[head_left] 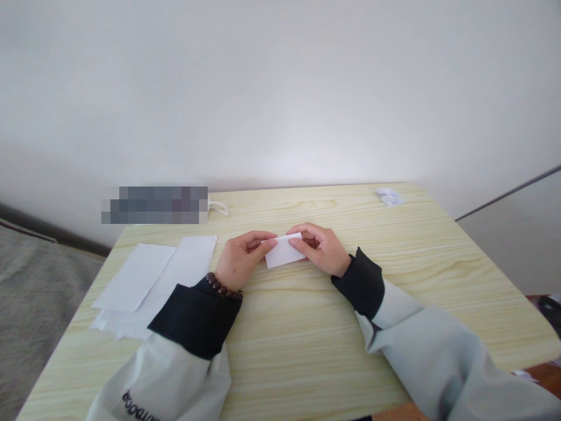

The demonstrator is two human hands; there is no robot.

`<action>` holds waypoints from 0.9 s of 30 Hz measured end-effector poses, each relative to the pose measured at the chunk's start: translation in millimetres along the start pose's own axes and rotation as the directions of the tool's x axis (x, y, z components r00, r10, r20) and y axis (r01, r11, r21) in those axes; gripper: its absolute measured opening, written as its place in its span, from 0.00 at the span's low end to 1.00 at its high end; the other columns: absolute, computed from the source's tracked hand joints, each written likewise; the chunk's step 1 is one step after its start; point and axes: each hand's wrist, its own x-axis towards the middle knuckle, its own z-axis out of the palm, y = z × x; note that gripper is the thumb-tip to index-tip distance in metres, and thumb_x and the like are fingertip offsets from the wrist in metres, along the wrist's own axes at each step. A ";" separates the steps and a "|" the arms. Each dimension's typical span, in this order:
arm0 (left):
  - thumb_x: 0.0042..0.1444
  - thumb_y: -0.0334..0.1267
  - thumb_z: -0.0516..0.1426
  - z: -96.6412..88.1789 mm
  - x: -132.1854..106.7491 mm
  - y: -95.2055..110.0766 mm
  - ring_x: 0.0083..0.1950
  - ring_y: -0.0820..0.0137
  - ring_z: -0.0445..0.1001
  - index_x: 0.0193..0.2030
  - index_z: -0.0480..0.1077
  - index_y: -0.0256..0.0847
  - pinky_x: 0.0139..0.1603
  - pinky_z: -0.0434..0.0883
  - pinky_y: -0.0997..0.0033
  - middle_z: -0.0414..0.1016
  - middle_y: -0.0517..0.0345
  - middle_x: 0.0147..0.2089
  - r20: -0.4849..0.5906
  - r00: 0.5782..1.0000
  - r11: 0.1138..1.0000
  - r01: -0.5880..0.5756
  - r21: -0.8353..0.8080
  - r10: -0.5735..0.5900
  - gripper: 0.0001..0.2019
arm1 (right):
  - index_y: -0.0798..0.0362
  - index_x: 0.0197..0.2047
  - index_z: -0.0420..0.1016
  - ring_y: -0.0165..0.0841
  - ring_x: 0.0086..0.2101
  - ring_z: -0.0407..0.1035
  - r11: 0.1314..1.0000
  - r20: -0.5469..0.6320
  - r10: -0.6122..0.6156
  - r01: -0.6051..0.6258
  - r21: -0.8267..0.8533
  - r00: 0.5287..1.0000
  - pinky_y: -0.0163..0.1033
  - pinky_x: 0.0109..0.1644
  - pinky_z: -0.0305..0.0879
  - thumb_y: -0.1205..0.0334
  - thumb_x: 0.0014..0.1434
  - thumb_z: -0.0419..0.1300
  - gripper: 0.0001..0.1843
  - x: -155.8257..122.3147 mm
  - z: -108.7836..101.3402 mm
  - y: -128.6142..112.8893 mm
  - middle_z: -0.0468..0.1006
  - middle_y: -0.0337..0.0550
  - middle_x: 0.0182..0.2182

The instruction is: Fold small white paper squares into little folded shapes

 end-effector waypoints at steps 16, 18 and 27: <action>0.41 0.53 0.64 -0.2 0.3 -0.8 0.35 0.65 0.76 0.38 0.75 0.36 0.37 0.74 0.67 0.80 0.52 0.35 -0.002 1.000 1.000 -0.019 0.018 0.019 0.23 | 0.53 0.41 0.71 0.28 0.24 0.68 1.000 -0.004 0.001 -0.001 -0.026 1.000 0.32 0.26 0.71 0.52 0.56 0.59 0.14 -0.2 0.3 0.4 0.75 0.39 0.26; 0.42 0.53 0.64 -0.3 0.0 -1.2 0.35 0.65 0.76 0.38 0.75 0.36 0.37 0.74 0.66 0.80 0.52 0.35 -0.002 1.000 1.000 -0.019 0.021 0.019 0.23 | 0.53 0.41 0.71 0.27 0.23 0.68 0.999 -0.006 -0.005 0.005 -0.037 1.000 0.32 0.25 0.70 0.52 0.56 0.59 0.14 -0.3 0.1 0.7 0.74 0.38 0.25; 0.42 0.54 0.64 -0.6 0.2 -2.7 0.34 0.66 0.76 0.38 0.75 0.37 0.36 0.74 0.67 0.80 0.52 0.35 0.001 0.999 0.999 -0.038 0.025 0.038 0.23 | 0.53 0.42 0.71 0.27 0.23 0.67 0.998 0.004 -0.031 0.031 -0.048 1.000 0.32 0.25 0.68 0.52 0.57 0.58 0.14 -0.2 -0.8 2.6 0.73 0.37 0.24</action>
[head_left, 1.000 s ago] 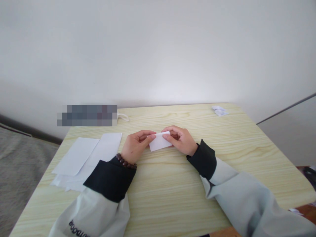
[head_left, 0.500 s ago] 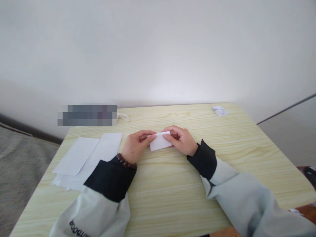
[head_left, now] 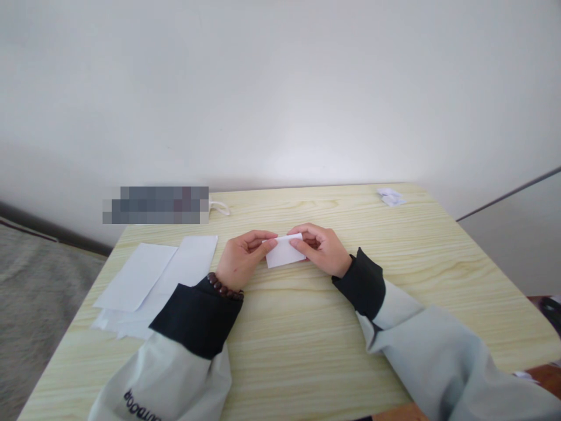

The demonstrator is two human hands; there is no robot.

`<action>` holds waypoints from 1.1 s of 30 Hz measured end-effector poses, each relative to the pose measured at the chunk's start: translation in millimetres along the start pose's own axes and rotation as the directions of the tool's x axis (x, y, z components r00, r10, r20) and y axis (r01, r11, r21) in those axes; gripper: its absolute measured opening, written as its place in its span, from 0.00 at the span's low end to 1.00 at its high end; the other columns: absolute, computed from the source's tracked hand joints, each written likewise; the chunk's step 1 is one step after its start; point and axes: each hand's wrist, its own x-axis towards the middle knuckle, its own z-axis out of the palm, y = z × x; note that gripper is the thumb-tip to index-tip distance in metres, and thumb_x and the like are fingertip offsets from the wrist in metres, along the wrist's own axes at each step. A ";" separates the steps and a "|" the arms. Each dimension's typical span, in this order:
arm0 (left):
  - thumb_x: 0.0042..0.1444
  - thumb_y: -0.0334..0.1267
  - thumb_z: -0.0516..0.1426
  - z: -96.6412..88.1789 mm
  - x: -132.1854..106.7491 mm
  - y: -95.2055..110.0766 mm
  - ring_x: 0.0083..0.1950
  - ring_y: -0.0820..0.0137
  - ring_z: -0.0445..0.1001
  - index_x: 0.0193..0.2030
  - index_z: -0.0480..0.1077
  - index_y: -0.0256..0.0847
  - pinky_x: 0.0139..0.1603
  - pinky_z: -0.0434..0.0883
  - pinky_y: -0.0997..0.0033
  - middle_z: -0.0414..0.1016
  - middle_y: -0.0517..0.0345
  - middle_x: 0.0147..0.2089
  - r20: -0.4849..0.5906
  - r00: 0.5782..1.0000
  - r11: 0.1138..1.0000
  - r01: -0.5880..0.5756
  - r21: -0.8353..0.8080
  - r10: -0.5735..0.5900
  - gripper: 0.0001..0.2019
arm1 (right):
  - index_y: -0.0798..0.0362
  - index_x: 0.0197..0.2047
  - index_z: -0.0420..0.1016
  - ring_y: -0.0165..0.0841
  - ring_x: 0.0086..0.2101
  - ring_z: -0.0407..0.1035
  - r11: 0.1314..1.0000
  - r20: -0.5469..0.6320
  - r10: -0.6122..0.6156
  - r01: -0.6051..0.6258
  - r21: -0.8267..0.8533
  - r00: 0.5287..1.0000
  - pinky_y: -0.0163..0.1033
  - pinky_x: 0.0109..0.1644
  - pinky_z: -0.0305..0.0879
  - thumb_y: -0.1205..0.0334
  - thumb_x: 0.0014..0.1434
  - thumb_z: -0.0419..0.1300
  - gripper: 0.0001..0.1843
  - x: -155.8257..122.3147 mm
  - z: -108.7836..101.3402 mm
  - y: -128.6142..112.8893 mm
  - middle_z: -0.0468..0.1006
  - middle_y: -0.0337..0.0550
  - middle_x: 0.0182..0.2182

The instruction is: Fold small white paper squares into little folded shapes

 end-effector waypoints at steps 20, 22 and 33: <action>0.41 0.52 0.65 -0.2 0.5 0.3 0.35 0.66 0.76 0.38 0.75 0.37 0.38 0.74 0.68 0.80 0.53 0.35 0.005 1.000 0.999 0.026 -0.039 -0.025 0.22 | 0.53 0.42 0.71 0.26 0.22 0.65 1.000 -0.004 0.000 0.000 -0.010 1.000 0.32 0.25 0.66 0.51 0.56 0.58 0.15 0.1 0.3 0.8 0.71 0.36 0.23; 0.41 0.52 0.65 0.0 0.2 0.4 0.35 0.66 0.76 0.38 0.75 0.37 0.38 0.74 0.68 0.80 0.53 0.35 0.005 1.000 0.999 0.025 -0.038 -0.025 0.22 | 0.53 0.42 0.71 0.26 0.21 0.65 1.000 -0.003 -0.008 0.008 -0.013 1.000 0.31 0.25 0.66 0.52 0.56 0.58 0.15 0.1 0.3 0.2 0.70 0.35 0.22; 0.41 0.52 0.65 0.7 -0.3 2.8 0.34 0.66 0.76 0.37 0.75 0.37 0.38 0.74 0.68 0.80 0.53 0.34 -0.010 0.999 0.998 0.035 -0.042 -0.036 0.22 | 0.54 0.42 0.71 0.26 0.22 0.65 1.000 -0.004 -0.010 0.010 -0.029 1.000 0.31 0.25 0.65 0.53 0.57 0.58 0.14 0.0 -0.3 -1.4 0.71 0.36 0.23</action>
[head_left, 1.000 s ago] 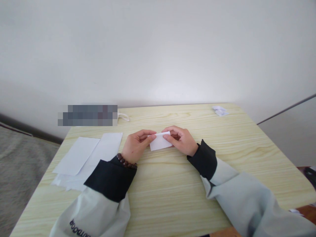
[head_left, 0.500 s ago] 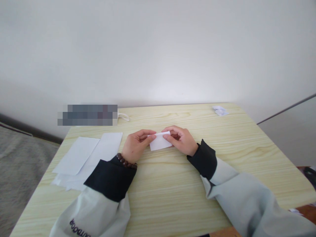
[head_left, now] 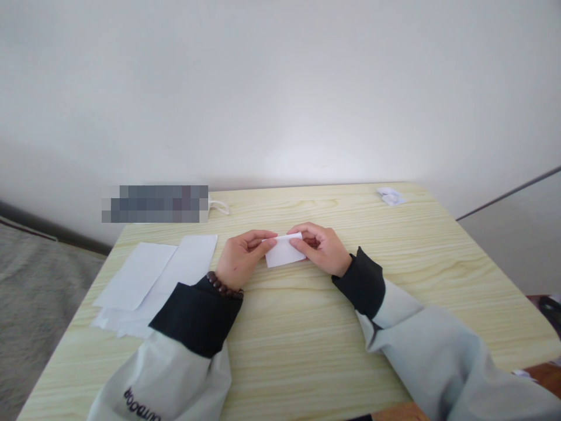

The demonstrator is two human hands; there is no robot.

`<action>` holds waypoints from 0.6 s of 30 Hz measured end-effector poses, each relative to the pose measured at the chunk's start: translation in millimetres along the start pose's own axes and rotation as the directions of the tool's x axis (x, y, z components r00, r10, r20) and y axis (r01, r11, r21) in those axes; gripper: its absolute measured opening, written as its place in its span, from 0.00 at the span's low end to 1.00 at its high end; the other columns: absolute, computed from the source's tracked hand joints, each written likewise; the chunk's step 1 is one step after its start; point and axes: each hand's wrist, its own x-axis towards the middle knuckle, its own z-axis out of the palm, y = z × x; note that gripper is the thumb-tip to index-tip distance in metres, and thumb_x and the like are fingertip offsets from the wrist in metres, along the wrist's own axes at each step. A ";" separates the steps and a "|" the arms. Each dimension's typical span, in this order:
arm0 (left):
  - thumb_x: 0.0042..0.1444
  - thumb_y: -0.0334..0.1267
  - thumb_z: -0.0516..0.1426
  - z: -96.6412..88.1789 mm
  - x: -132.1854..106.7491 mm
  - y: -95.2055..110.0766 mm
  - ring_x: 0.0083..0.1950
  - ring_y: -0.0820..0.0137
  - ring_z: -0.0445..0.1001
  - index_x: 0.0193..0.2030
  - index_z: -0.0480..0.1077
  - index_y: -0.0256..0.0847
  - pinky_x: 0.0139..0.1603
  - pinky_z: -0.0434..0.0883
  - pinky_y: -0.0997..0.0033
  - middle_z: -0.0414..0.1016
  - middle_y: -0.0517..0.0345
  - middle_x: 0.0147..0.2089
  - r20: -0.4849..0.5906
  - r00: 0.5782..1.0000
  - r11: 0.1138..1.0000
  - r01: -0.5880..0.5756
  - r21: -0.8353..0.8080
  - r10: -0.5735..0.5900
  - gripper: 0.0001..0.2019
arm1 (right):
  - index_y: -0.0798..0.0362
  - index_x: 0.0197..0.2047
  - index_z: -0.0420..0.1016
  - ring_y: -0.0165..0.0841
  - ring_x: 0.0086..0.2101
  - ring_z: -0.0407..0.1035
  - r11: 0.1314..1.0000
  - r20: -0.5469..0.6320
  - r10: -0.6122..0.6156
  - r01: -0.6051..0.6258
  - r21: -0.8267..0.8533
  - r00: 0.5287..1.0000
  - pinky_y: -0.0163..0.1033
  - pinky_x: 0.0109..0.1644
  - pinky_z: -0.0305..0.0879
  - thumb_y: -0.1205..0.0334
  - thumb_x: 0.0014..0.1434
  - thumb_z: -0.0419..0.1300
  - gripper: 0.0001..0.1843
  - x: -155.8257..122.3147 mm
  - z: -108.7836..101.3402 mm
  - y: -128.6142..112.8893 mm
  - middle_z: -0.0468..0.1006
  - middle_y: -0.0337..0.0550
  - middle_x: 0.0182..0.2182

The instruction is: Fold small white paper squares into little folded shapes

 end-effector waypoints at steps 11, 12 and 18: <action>0.40 0.53 0.65 -0.6 0.2 0.2 0.34 0.67 0.76 0.38 0.75 0.36 0.37 0.74 0.70 0.81 0.52 0.35 -0.008 1.000 0.999 0.010 0.034 -0.010 0.24 | 0.53 0.42 0.71 0.26 0.21 0.64 0.999 -0.004 -0.029 0.029 -0.036 1.000 0.31 0.24 0.62 0.53 0.57 0.58 0.14 0.1 0.1 1.5 0.69 0.35 0.21; 0.40 0.53 0.65 -0.6 0.1 0.2 0.34 0.67 0.76 0.38 0.75 0.36 0.36 0.74 0.70 0.81 0.52 0.35 -0.012 1.000 0.999 0.012 0.038 -0.012 0.24 | 0.53 0.42 0.71 0.26 0.21 0.63 0.999 -0.004 -0.033 0.032 -0.039 0.999 0.31 0.24 0.62 0.53 0.57 0.58 0.13 0.3 -0.2 1.7 0.69 0.34 0.20; 0.40 0.52 0.65 1.1 -2.4 2.4 0.33 0.67 0.77 0.35 0.76 0.36 0.34 0.74 0.72 0.81 0.53 0.32 -0.039 0.999 0.998 0.008 0.055 -0.006 0.22 | 0.54 0.41 0.72 0.26 0.21 0.64 0.995 -0.012 -0.053 0.051 -0.081 0.999 0.31 0.24 0.61 0.57 0.57 0.57 0.12 -0.4 0.3 0.0 0.73 0.38 0.24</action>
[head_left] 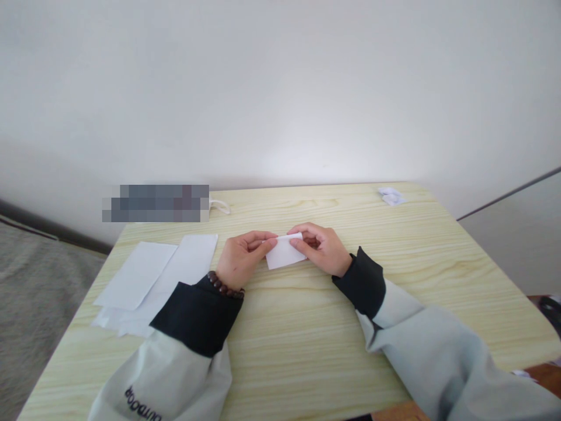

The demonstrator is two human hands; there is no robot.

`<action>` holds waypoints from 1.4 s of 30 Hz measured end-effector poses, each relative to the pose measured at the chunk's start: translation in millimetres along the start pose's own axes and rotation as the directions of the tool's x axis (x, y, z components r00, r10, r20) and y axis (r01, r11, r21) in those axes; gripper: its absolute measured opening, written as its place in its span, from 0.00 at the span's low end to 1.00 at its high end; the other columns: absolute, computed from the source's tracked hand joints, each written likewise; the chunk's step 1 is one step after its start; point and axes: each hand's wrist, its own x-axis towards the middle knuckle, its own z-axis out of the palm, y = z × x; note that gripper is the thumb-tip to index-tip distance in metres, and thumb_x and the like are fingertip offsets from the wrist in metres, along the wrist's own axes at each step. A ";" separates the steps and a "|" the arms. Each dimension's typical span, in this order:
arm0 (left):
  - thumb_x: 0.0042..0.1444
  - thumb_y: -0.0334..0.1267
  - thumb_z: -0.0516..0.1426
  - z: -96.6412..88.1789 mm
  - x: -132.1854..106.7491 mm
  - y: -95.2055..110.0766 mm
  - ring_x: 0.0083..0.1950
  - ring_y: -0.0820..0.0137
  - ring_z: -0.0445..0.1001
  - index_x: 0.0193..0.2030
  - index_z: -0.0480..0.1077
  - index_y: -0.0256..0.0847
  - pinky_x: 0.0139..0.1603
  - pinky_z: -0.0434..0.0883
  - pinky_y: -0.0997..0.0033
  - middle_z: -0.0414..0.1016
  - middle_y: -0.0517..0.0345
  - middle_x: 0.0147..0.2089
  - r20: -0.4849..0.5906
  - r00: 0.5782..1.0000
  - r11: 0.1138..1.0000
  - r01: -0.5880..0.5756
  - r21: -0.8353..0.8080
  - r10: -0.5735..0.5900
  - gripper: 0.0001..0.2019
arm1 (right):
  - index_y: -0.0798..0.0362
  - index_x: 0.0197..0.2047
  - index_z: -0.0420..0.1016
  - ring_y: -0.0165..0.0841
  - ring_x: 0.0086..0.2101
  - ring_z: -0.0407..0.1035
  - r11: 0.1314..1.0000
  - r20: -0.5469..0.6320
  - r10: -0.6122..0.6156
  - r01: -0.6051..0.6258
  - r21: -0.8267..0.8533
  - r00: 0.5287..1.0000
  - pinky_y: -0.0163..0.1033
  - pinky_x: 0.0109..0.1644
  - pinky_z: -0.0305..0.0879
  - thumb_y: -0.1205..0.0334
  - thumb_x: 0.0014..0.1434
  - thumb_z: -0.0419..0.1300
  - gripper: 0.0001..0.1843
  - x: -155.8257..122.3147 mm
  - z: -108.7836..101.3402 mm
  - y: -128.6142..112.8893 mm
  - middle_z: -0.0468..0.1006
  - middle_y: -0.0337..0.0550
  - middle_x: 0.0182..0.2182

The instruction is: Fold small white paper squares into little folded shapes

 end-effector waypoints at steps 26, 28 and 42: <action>0.48 0.45 0.59 6.5 -6.7 -8.0 0.22 0.75 0.69 0.33 0.77 0.35 0.21 0.63 0.79 0.76 0.57 0.24 0.022 0.981 0.933 -0.191 0.306 0.193 0.14 | 0.53 0.34 0.71 0.29 0.32 0.70 0.925 -0.003 -0.208 0.195 -0.324 0.978 0.33 0.35 0.64 0.64 0.56 0.56 0.04 -4.3 11.1 -11.3 0.77 0.41 0.32; 0.48 0.46 0.59 6.0 -6.9 -8.3 0.20 0.76 0.66 0.33 0.77 0.35 0.19 0.60 0.80 0.74 0.58 0.22 0.030 0.983 0.935 -0.180 0.304 0.180 0.14 | 0.53 0.33 0.70 0.28 0.32 0.70 0.920 0.026 -0.208 0.205 -0.334 0.978 0.33 0.35 0.64 0.64 0.56 0.56 0.04 -3.4 9.4 -10.9 0.77 0.41 0.32; 0.43 0.46 0.62 -0.4 -2.0 4.5 0.27 0.69 0.75 0.30 0.77 0.38 0.26 0.71 0.75 0.79 0.56 0.27 -0.019 0.997 0.989 -0.077 0.125 0.080 0.13 | 0.55 0.31 0.69 0.27 0.28 0.68 0.983 0.084 -0.086 0.098 -0.155 0.993 0.31 0.30 0.68 0.62 0.55 0.56 0.05 2.0 -16.2 -4.6 0.73 0.40 0.28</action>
